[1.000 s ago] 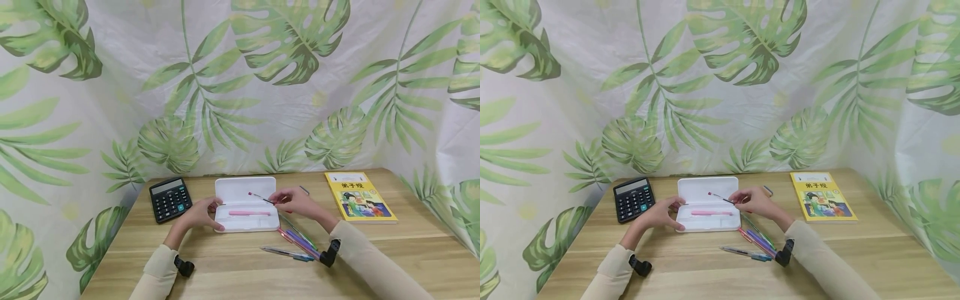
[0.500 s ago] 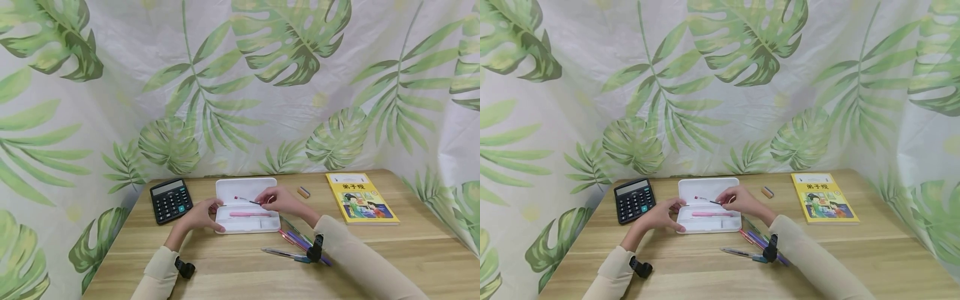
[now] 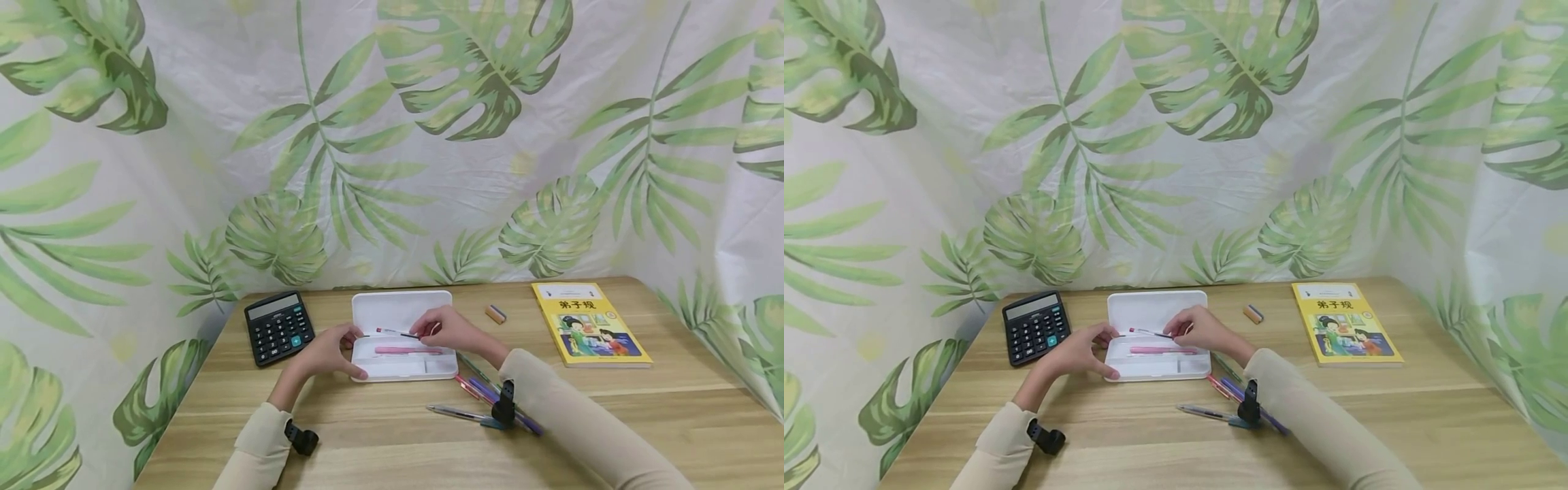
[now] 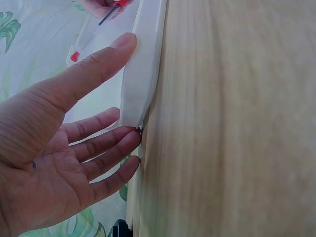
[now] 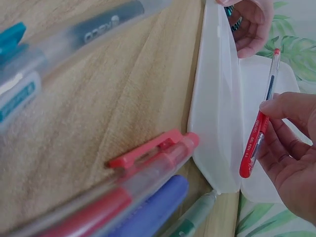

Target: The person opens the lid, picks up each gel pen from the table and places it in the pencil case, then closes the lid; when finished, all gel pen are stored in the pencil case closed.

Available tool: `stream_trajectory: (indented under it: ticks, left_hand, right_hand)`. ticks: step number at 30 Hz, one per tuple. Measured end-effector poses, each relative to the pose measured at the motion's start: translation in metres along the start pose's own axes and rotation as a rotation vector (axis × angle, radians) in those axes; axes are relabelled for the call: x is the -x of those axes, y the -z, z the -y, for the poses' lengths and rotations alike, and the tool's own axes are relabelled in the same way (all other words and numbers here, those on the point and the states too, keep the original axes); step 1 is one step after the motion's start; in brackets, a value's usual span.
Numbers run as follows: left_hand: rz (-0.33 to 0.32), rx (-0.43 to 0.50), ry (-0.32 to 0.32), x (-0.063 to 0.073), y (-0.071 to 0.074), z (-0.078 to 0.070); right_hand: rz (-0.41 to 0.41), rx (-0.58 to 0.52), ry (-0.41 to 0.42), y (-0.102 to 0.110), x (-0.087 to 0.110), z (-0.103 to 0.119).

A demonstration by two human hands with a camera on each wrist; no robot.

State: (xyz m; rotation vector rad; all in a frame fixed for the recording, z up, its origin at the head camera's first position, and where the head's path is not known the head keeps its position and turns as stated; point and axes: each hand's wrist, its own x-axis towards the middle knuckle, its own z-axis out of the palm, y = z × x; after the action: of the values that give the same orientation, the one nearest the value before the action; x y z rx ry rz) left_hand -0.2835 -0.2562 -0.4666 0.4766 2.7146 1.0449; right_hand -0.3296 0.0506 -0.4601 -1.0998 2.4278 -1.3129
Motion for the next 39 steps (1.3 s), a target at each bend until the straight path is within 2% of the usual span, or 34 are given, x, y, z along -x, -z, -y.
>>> stream_trajectory:
  ticks: [14, 22, 31, 39]
  left_hand:
    - [0.002, 0.019, 0.004, 0.001, -0.001, -0.001]
    - [0.004, 0.016, 0.012, 0.002, -0.001, -0.002]
    - [0.010, 0.023, 0.022, 0.003, 0.001, -0.007]
    - [0.009, 0.020, 0.015, 0.003, 0.002, -0.005]
  right_hand:
    - [0.013, 0.034, -0.018, -0.001, -0.002, -0.003]
    - [0.035, 0.058, 0.000, -0.006, -0.005, 0.001]
    - [0.020, 0.098, 0.010, -0.013, -0.005, -0.001]
    - [0.000, 0.117, -0.001, -0.015, -0.004, -0.004]
